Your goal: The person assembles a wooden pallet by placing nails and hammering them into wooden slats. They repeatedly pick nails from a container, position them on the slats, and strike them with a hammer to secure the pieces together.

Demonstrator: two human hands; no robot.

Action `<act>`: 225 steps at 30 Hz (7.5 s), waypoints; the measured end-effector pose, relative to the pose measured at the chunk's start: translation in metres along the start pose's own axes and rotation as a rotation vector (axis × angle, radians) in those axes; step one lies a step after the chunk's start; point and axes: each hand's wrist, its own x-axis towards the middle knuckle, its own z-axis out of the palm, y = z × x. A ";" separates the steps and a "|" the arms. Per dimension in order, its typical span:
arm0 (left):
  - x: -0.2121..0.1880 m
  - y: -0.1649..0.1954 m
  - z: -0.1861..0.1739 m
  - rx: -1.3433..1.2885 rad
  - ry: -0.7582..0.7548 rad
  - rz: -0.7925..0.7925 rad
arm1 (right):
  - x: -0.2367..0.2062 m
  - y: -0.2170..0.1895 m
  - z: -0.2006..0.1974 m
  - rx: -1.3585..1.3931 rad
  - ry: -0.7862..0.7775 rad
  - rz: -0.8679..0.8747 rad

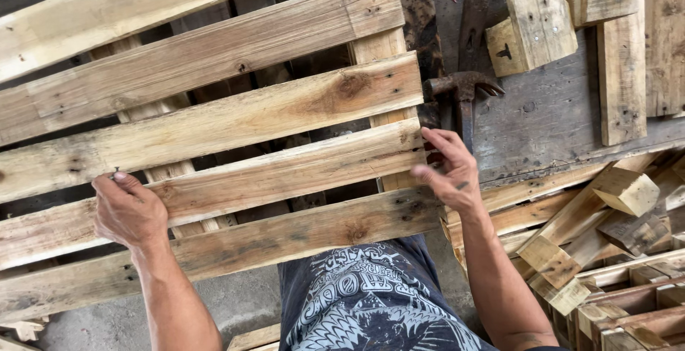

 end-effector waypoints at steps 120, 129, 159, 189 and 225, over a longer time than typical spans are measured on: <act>0.187 0.066 -0.042 0.218 -0.032 0.129 | 0.216 -0.053 0.038 -0.269 0.097 -0.258; 0.181 0.067 -0.040 0.183 0.005 0.117 | 0.217 -0.046 0.033 -0.210 0.073 -0.161; 0.238 0.112 -0.039 0.128 -0.002 -0.073 | 0.319 -0.089 0.063 -0.463 0.151 -0.270; 0.222 0.117 -0.025 -0.058 -0.047 -0.078 | 0.312 -0.078 0.056 -0.279 0.205 -0.290; 0.224 0.111 -0.012 -0.041 0.039 -0.096 | 0.307 -0.068 0.061 -0.259 0.262 -0.335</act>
